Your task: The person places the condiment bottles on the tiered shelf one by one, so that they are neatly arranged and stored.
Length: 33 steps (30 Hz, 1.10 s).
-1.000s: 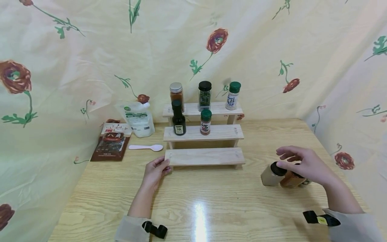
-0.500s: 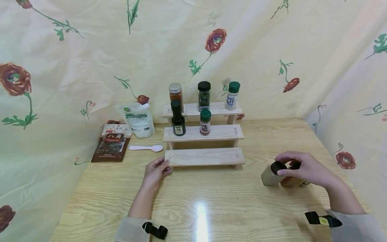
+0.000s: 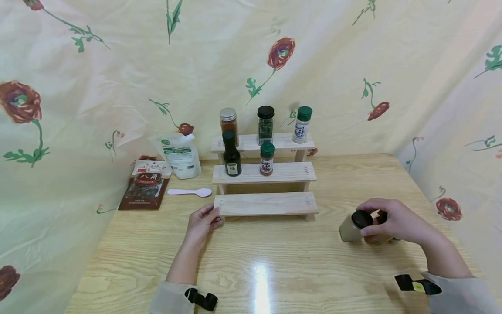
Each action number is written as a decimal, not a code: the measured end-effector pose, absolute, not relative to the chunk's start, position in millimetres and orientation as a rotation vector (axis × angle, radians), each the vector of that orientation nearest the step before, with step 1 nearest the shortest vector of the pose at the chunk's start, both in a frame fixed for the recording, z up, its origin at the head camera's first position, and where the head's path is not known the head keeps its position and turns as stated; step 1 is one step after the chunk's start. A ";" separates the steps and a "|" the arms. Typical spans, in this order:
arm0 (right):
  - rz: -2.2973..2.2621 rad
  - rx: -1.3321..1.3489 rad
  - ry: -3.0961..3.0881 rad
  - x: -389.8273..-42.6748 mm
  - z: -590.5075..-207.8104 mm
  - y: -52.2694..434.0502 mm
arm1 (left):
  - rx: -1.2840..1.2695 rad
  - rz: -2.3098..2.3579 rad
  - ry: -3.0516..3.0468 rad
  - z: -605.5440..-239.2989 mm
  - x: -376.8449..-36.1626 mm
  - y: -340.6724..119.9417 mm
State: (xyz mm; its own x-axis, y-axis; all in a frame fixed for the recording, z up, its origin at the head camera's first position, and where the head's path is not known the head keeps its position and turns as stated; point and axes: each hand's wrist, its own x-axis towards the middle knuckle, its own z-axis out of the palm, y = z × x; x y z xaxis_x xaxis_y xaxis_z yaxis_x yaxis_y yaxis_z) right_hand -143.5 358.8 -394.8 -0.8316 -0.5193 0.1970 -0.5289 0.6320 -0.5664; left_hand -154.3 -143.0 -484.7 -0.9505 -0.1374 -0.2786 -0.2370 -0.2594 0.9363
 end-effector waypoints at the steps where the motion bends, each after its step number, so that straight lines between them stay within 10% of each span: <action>1: 0.985 0.915 -2.817 -143.8 -395.2 358.5 | -0.479 2.395 1.871 -484.8 -154.4 -143.0; 33: 0.952 0.629 -2.527 -173.9 -361.2 330.3 | -0.493 2.373 1.873 -484.5 -155.7 -144.4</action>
